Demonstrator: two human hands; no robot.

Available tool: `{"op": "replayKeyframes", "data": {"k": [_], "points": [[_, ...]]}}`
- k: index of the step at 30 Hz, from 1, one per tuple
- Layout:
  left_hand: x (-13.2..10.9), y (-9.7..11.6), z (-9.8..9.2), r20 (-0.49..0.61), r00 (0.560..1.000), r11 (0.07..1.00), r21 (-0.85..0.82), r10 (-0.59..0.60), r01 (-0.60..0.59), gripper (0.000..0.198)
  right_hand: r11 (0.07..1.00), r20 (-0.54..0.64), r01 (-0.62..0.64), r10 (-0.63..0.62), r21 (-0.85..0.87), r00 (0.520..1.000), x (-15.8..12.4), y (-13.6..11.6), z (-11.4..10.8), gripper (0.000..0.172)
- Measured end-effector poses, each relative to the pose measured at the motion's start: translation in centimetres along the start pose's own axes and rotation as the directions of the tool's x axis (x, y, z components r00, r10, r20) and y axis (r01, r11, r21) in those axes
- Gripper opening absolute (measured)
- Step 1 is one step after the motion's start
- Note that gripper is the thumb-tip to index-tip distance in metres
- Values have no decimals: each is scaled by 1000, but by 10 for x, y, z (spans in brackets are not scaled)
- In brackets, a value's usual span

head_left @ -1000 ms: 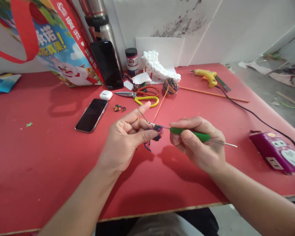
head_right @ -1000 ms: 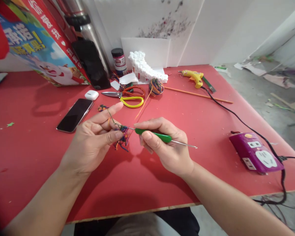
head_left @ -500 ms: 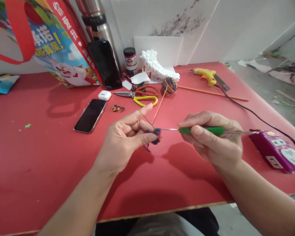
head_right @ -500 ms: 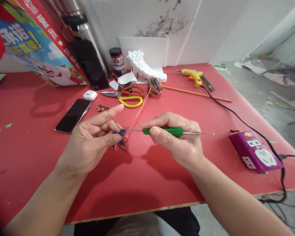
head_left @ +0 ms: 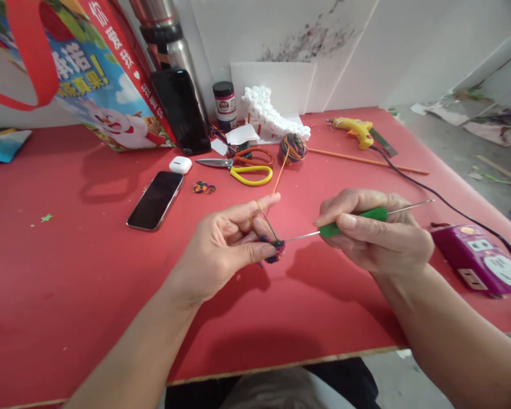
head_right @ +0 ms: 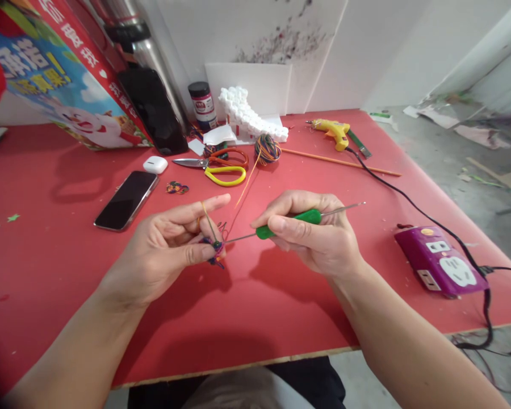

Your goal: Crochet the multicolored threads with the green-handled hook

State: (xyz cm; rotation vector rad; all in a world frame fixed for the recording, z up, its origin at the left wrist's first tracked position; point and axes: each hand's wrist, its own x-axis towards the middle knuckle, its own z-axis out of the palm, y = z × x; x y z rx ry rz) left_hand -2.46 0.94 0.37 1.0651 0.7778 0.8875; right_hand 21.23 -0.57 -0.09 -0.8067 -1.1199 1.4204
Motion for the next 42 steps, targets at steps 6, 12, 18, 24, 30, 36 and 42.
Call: {"op": "replayKeyframes", "data": {"k": [6,12,18,24,30,36,42], "points": [[0,-4,9,-75,996,999,5,47,-46,50,977,45,-122,116,175,992,-1,9,12,22],[1,-14,17,-253,953,983,-32,168,-182,57,902,-64,-122,163,415,985,-3,25,37,12],[1,-16,16,-311,931,977,-35,190,-210,53,858,-45,-200,250,474,967,-1,30,40,10],[2,-16,13,-273,942,978,-22,196,-210,47,866,-50,-197,247,460,968,0,29,38,10],[3,-15,11,-334,925,982,11,179,-186,48,890,-53,-177,219,421,974,-1,32,37,15],[4,-14,18,-349,930,990,-41,114,-137,49,900,-34,-135,164,414,986,-3,37,38,15],[3,-13,19,-326,945,988,-135,31,-79,53,968,-54,-35,50,249,997,-8,38,39,19]]}}
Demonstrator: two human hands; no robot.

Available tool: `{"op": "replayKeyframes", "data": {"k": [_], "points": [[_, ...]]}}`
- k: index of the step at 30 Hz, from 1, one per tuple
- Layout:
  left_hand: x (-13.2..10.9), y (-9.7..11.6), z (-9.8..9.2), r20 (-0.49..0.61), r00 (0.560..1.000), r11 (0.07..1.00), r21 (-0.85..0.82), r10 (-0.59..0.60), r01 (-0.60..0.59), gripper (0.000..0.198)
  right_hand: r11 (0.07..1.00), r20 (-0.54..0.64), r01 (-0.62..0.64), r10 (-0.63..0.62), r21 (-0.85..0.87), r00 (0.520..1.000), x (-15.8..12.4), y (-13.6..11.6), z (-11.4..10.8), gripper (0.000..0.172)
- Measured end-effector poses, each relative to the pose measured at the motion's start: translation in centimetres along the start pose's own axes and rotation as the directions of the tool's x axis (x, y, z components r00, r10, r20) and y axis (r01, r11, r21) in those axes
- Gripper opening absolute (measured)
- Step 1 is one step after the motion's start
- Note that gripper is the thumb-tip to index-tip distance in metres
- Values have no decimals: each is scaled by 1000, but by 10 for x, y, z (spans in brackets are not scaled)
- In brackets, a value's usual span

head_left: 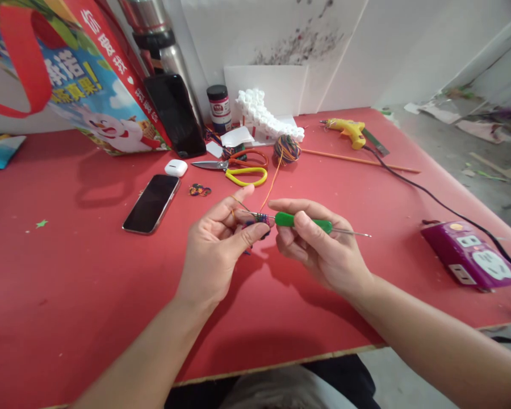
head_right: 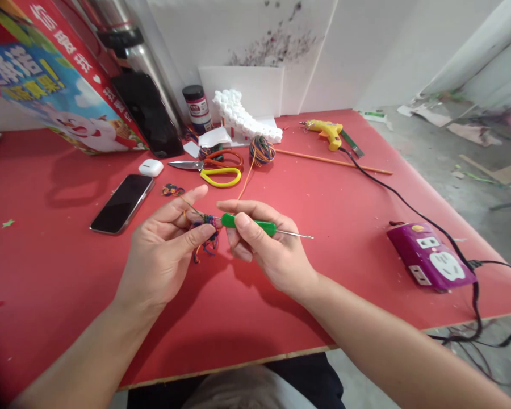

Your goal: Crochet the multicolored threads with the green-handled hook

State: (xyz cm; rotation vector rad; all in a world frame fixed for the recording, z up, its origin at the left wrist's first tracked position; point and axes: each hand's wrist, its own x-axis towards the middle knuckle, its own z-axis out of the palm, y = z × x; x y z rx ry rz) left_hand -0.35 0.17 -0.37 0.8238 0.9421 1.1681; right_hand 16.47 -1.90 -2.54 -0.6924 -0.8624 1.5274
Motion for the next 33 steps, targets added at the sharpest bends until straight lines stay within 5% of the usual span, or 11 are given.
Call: {"op": "replayKeyframes", "data": {"k": [4,33], "points": [[-1,1,0,0,1000,1000,-9,4,-4,55,990,31,69,-65,-121,997,-2,1,-3,21],[-1,0,-1,59,997,999,10,52,-53,48,996,-47,68,-71,-51,996,2,2,-1,22]]}}
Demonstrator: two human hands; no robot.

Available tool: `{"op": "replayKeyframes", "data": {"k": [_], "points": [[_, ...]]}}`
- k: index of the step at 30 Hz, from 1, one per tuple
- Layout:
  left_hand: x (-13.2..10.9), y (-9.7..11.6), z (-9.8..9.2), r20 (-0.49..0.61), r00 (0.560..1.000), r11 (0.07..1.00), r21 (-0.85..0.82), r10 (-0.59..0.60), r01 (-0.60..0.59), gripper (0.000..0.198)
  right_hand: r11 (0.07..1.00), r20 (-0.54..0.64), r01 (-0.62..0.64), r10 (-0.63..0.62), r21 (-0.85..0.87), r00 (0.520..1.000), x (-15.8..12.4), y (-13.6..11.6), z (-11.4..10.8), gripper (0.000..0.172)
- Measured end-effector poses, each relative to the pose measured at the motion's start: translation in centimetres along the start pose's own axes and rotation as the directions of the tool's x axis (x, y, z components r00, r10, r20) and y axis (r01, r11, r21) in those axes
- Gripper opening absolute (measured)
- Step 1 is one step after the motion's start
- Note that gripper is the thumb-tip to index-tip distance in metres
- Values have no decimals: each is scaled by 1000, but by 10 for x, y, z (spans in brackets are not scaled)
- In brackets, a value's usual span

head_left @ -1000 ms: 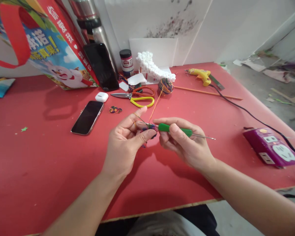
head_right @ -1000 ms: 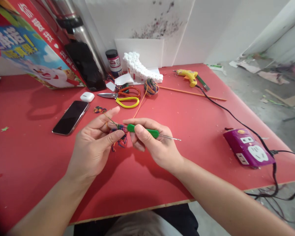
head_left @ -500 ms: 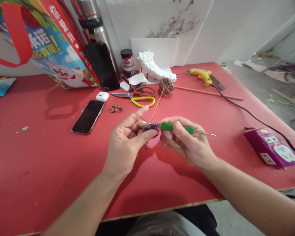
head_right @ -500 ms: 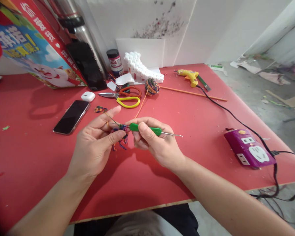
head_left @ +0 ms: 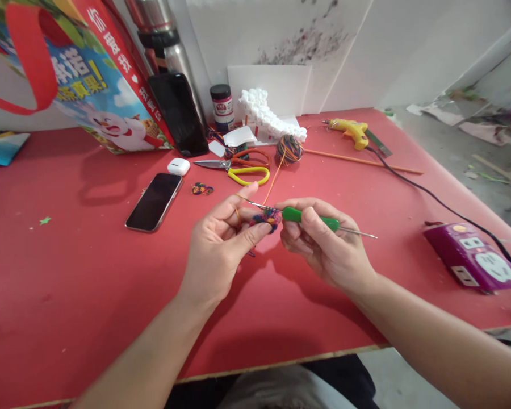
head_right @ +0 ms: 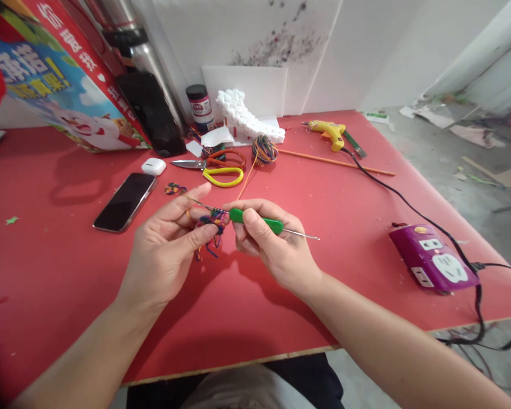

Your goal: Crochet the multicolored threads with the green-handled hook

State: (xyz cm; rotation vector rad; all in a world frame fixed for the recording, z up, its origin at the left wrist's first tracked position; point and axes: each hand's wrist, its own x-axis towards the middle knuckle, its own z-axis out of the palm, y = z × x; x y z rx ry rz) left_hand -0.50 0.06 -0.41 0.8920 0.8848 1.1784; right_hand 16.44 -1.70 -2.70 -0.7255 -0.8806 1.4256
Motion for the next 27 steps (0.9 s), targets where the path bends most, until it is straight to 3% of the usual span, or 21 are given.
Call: {"op": "replayKeyframes", "data": {"k": [7,12,18,21,23,27], "points": [[2,-4,-7,21,999,998,52,35,-36,41,1000,-9,-19,19,-16,1000,2,-1,0,23],[6,-5,-6,-5,1000,999,37,26,-26,47,998,26,4,-3,-61,1000,1,4,-5,20],[5,-3,-6,-14,1000,999,47,13,-12,52,967,56,58,-46,-246,997,-2,3,-13,23],[5,-2,-6,-6,1000,1000,12,-6,6,51,879,90,192,-170,-437,981,-4,0,-13,17],[4,-1,-6,9,1000,999,-29,-17,18,50,773,160,323,-282,-545,946,-5,-3,-13,16],[6,-2,-3,17,999,996,-80,-47,48,48,548,394,587,-437,-596,808,-5,-8,-13,30]]}}
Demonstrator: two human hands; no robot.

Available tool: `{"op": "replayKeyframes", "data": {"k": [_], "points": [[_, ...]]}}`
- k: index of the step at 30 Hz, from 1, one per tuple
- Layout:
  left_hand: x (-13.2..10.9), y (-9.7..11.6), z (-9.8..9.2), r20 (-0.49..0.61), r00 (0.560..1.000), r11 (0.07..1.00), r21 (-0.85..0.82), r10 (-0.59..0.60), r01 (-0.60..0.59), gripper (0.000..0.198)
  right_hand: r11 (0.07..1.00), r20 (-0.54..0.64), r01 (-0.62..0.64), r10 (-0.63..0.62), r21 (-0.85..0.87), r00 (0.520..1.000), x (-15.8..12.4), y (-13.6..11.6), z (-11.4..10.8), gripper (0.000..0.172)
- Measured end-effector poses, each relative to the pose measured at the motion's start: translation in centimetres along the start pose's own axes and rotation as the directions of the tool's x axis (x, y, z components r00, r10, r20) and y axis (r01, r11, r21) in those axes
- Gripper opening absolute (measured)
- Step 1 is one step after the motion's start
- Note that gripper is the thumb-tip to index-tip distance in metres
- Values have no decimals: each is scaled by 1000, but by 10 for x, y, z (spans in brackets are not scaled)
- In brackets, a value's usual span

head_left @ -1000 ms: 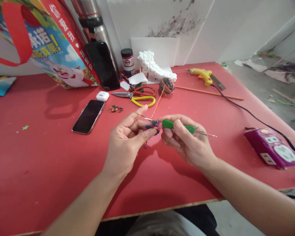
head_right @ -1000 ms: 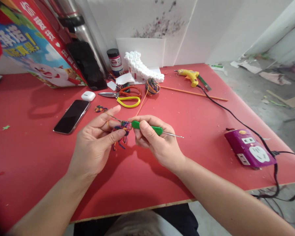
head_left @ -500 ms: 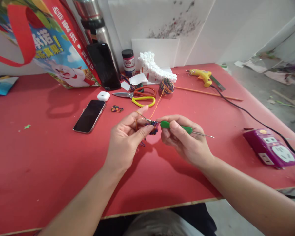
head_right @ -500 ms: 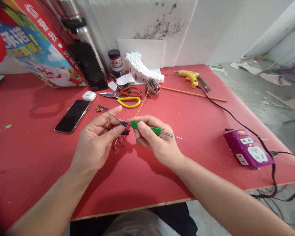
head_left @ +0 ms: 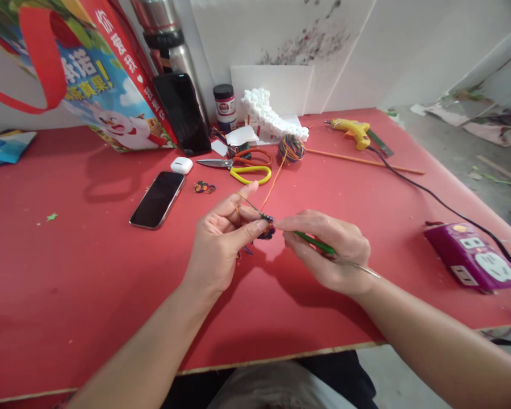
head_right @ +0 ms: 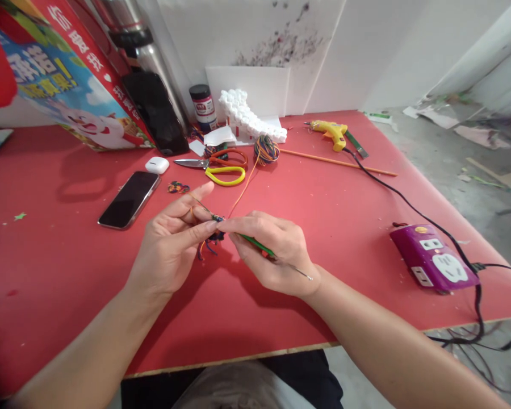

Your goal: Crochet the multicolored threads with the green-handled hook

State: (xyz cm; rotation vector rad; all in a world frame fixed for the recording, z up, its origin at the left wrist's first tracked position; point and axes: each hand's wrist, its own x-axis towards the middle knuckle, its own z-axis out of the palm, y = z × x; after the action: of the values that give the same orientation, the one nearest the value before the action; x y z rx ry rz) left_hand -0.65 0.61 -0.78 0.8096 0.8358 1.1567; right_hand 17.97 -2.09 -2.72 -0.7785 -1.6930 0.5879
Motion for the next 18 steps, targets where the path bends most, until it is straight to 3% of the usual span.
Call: {"op": "replayKeyframes", "data": {"k": [3,8,11,14,18], "points": [[2,-2,1,-35,999,999,-28,-30,29,49,1000,-11,13,-13,-9,1000,-1,2,0,32],[1,-4,4,-63,996,998,-37,-62,59,57,941,-67,-218,242,258,968,-6,5,4,25],[-1,-6,4,-49,998,999,-20,-31,30,59,887,-52,-282,322,365,945,-6,4,5,22],[-1,-8,3,-18,1000,1000,14,16,-16,56,888,-27,-289,319,359,947,-4,3,4,22],[0,-10,1,29,997,995,64,69,-71,58,968,-33,-178,186,178,982,-1,2,1,23]]}}
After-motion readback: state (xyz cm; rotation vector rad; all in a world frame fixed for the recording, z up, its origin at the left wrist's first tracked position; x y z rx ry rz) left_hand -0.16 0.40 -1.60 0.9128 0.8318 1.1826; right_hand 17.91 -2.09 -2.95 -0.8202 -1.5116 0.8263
